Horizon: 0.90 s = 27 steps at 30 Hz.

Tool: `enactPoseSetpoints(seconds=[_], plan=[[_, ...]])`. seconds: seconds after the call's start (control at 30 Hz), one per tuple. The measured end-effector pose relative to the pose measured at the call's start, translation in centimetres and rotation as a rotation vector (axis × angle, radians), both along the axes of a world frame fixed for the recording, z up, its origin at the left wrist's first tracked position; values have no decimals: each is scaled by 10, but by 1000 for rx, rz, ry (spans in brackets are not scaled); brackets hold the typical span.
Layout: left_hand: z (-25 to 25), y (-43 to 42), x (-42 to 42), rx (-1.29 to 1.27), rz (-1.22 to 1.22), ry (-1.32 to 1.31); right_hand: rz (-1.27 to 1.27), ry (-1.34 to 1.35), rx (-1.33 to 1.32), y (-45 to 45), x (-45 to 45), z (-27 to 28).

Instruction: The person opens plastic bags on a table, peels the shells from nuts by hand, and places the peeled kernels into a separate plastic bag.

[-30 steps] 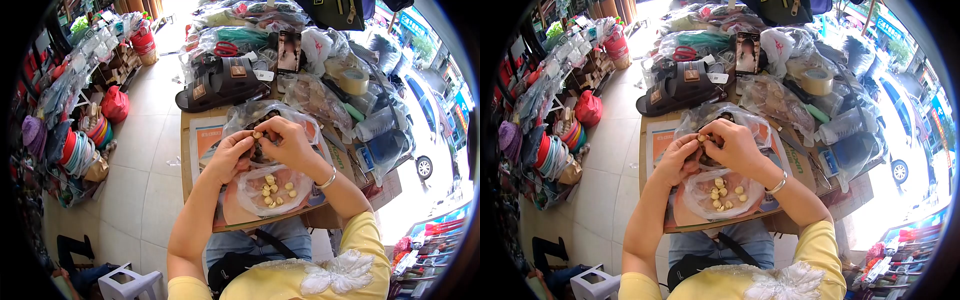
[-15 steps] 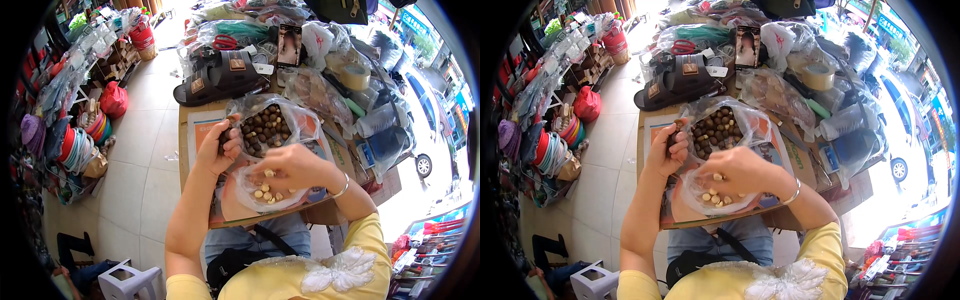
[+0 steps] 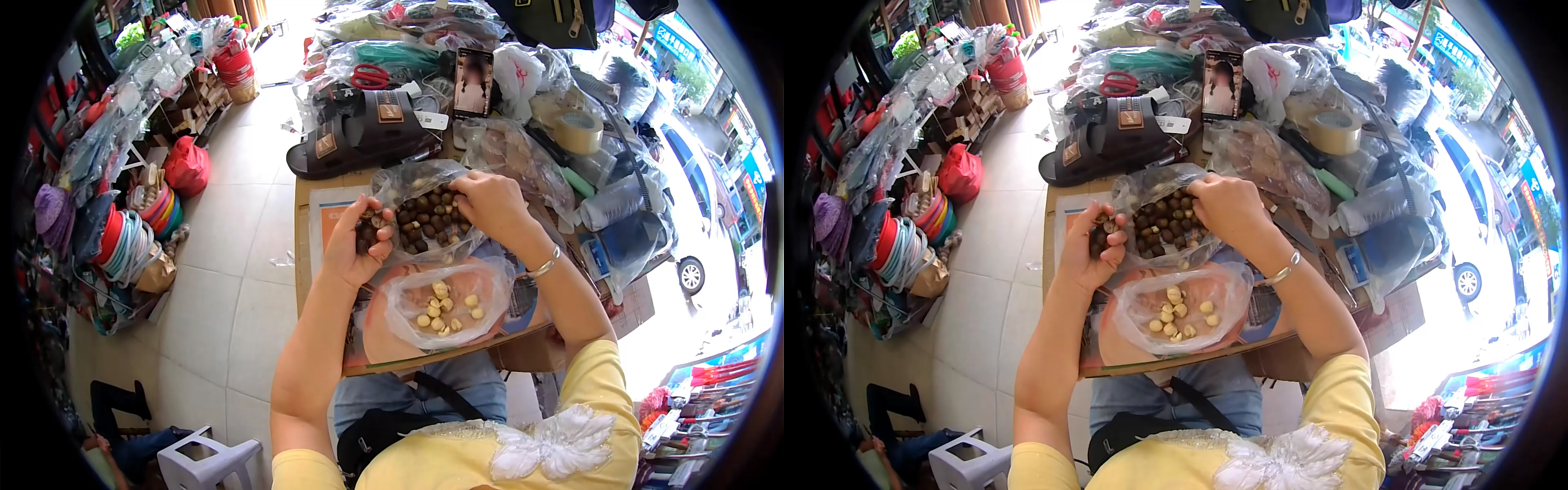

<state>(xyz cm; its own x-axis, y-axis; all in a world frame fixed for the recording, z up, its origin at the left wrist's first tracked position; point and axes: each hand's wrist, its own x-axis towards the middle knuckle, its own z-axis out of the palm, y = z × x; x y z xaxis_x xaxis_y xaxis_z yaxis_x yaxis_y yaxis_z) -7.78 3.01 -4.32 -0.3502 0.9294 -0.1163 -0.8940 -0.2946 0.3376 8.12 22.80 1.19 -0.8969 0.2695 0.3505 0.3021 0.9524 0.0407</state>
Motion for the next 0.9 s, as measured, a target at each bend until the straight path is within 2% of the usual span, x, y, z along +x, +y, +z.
enactPoseSetpoints(seconds=[0.07,0.1,0.13,0.17,0.2,0.27,0.4,0.67,0.9], plan=[[-4,1,-1,8,-37,23,0,-32,25,0,-6,1],[-4,1,-1,8,-37,23,-99,-61,57,3,-9,3],[-4,0,0,6,-59,128,-197,-91,88,5,-12,5],[-1,-1,1,5,-80,232,-196,-92,90,9,-13,4],[2,-1,4,7,-78,230,-186,-42,98,15,-13,2],[11,-2,11,-115,-111,388,-163,-12,101,18,-12,5],[15,-1,15,-152,-102,421,-107,-89,153,21,-11,5],[11,0,14,-156,-103,434,-142,-129,91,27,-21,5],[14,0,15,-194,-86,442,-85,-77,35,33,-20,1]])
